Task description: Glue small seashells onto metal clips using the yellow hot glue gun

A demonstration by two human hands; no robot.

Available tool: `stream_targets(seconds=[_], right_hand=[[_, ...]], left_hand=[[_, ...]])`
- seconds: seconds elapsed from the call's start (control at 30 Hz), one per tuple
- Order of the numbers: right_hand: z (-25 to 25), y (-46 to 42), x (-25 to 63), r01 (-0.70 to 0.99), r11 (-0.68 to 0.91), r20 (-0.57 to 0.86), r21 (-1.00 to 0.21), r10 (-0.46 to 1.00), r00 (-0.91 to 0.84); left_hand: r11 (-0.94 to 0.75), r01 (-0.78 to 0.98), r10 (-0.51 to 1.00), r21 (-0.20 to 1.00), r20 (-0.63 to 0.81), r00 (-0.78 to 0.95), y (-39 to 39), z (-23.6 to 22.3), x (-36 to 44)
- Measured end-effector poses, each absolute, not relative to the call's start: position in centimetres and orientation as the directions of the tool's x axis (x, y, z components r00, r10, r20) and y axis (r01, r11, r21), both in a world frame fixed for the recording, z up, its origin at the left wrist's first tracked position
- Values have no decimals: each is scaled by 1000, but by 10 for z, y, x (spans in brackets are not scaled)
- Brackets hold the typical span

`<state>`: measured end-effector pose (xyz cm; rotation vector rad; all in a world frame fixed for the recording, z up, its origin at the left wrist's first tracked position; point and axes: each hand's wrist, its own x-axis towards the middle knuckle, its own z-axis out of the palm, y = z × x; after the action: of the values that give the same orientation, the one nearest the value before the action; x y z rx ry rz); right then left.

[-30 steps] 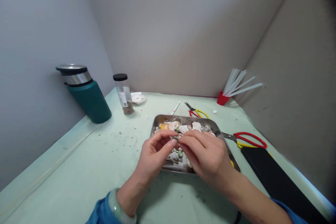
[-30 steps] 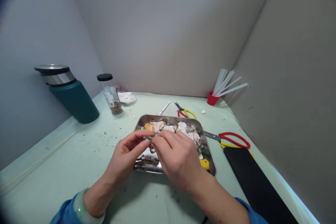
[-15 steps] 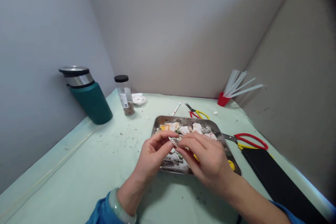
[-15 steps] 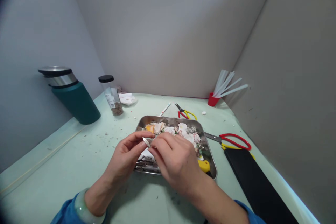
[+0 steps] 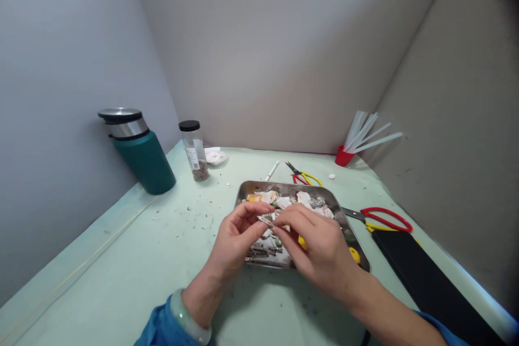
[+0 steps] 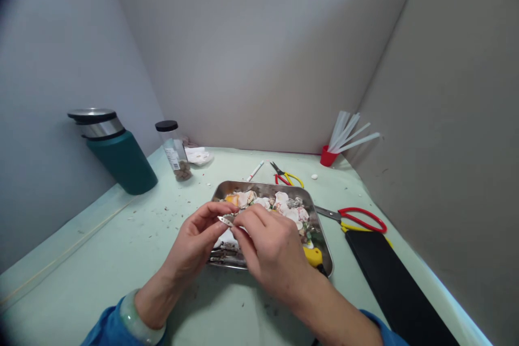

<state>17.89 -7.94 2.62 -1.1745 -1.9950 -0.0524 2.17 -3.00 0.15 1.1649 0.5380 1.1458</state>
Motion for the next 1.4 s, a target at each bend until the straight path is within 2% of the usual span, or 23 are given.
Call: stream_targets(seconds=[0.2,0.37,0.43,0.57,0.67,0.83,0.9,0.93,1.03,1.1,1.17,1.23,1.3,1.37,1.4], right_hand=[[34,-78,188,813,507,574,-286,770,-278],[45,-81,213,957,277,286,-85,927,-242],[43,-85,222,973,230,189,-24,957,-222],[31,-96,228,979,187,174,82,965,-198],[22,-102,226,988,131,195,81,970,-144],[18,-107,232,993,116,115,30,986,-118],[19,-108,238,991,129,130,-38,984,-123],[20,-109,241,984,143,152,-109,980,-126],[23,-113,251,883,154,209,-442,976,-66],[23,-115,255,702,104,187,-704,982,42],[22,-115,254,384,55,133,-922,975,181],[22,-113,250,34,75,82,-997,963,258],[26,-108,244,-219,113,57,-969,968,246],[31,-104,237,-338,112,50,-935,981,188],[33,-101,235,-344,107,54,-933,986,158]], left_hand=[[-10,-411,917,911,172,359,-31,5,23],[64,-459,944,886,97,317,-32,12,23],[78,-482,955,873,74,288,-31,13,23],[85,-531,956,843,81,282,-29,11,21],[74,-558,958,827,97,271,-27,10,20],[86,-586,964,806,82,255,-25,10,21],[99,-582,965,807,66,256,-25,10,21],[104,-578,964,810,60,257,-25,10,21],[109,-572,964,813,53,259,-26,10,21],[109,-574,966,812,50,254,-26,10,21],[114,-557,964,823,43,262,-26,10,22],[121,-520,959,846,35,281,-24,10,24],[124,-477,951,870,34,308,-22,9,26],[121,-451,946,884,34,321,-19,9,28],[123,-443,946,888,31,324,-18,9,29]])
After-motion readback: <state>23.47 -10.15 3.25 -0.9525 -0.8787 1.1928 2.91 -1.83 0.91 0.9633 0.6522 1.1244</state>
